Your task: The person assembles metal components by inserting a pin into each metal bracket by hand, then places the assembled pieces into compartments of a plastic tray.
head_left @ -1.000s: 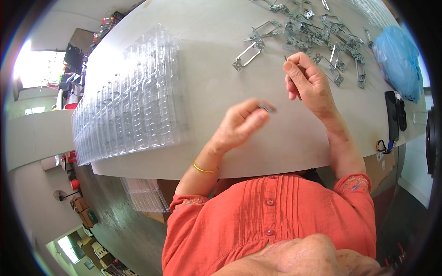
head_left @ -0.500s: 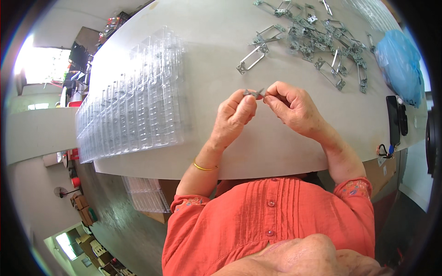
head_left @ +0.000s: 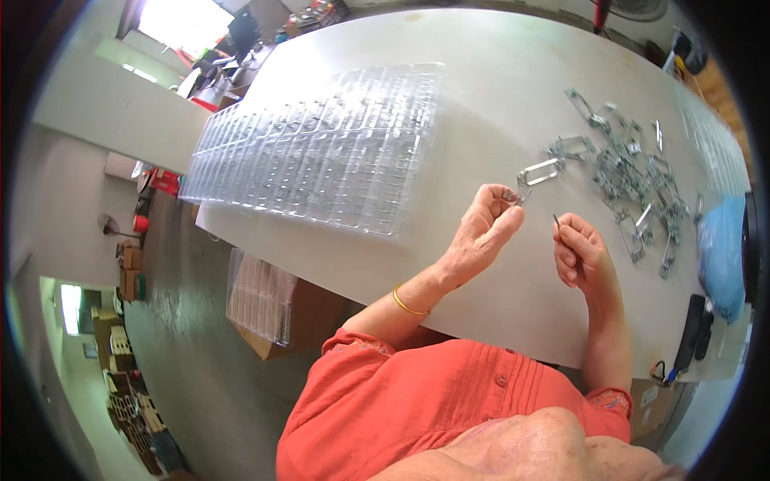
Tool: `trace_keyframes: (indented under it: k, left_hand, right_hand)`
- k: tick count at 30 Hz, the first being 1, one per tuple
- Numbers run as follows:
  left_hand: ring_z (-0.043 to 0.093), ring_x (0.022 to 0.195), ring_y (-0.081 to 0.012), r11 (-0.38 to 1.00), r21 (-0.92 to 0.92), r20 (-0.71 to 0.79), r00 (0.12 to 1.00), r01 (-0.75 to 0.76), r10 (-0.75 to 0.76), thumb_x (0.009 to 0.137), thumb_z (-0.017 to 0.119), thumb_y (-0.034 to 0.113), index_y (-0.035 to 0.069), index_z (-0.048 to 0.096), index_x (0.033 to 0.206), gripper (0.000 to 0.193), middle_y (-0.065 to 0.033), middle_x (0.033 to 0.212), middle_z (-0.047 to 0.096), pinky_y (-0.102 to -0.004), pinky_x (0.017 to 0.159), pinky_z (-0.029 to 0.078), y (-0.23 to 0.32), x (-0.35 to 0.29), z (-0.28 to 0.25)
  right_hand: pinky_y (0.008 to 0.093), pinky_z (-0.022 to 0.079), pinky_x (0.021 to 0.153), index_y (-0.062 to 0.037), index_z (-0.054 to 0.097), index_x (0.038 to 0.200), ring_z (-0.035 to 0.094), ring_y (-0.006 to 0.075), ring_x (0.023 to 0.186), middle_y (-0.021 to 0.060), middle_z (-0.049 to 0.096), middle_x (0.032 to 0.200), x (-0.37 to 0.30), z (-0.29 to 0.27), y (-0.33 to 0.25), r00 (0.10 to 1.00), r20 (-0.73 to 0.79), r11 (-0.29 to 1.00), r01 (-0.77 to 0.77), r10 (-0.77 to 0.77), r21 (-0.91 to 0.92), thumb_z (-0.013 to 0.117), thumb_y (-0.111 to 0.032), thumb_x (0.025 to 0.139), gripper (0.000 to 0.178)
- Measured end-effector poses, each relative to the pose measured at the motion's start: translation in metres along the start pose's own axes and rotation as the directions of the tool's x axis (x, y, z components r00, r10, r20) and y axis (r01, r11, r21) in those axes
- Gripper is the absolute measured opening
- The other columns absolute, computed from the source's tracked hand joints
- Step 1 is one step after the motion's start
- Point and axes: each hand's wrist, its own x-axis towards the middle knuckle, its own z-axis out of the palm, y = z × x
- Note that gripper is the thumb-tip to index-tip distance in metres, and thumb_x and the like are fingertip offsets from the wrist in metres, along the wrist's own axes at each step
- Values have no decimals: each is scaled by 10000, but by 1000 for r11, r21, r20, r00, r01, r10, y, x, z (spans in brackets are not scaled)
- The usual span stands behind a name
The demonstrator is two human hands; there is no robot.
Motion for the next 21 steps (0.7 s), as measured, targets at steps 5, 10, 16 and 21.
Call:
trace_keyframes:
  k: [5,10,16,21]
  left_hand:
    - [412,681,-37,980,-114,39,987,162,-158,1030,551,201,35,415,1231,294,-16,922,531,-201,590,346,56,-28,-17]
    - [431,676,-28,987,153,-212,977,54,-21,1011,578,170,35,548,1136,186,28,880,546,-200,576,342,90,-59,-76]
    - [455,658,-22,888,437,-425,903,143,64,981,592,157,6,641,904,176,67,710,507,-183,587,395,143,-36,-166]
    - [562,744,-112,548,809,-416,865,211,281,924,638,219,-23,681,935,246,-35,781,595,-279,698,469,140,23,-216]
  right_hand:
    - [223,370,370,-62,563,938,444,62,412,-33,479,597,9,-5,6,998,-40,999,-41,40,-29,549,-199,1026,164]
    - [225,387,382,-64,562,934,470,67,423,-25,509,608,16,-10,17,996,22,993,-83,85,-87,561,-183,1019,146]
    - [219,400,383,-73,559,923,485,62,431,-22,519,613,13,-4,17,994,-48,975,-104,97,-195,562,-185,1019,147]
    - [209,404,373,-81,557,917,498,58,433,-22,528,616,15,-4,19,994,-57,966,-103,92,-235,558,-186,1022,149]
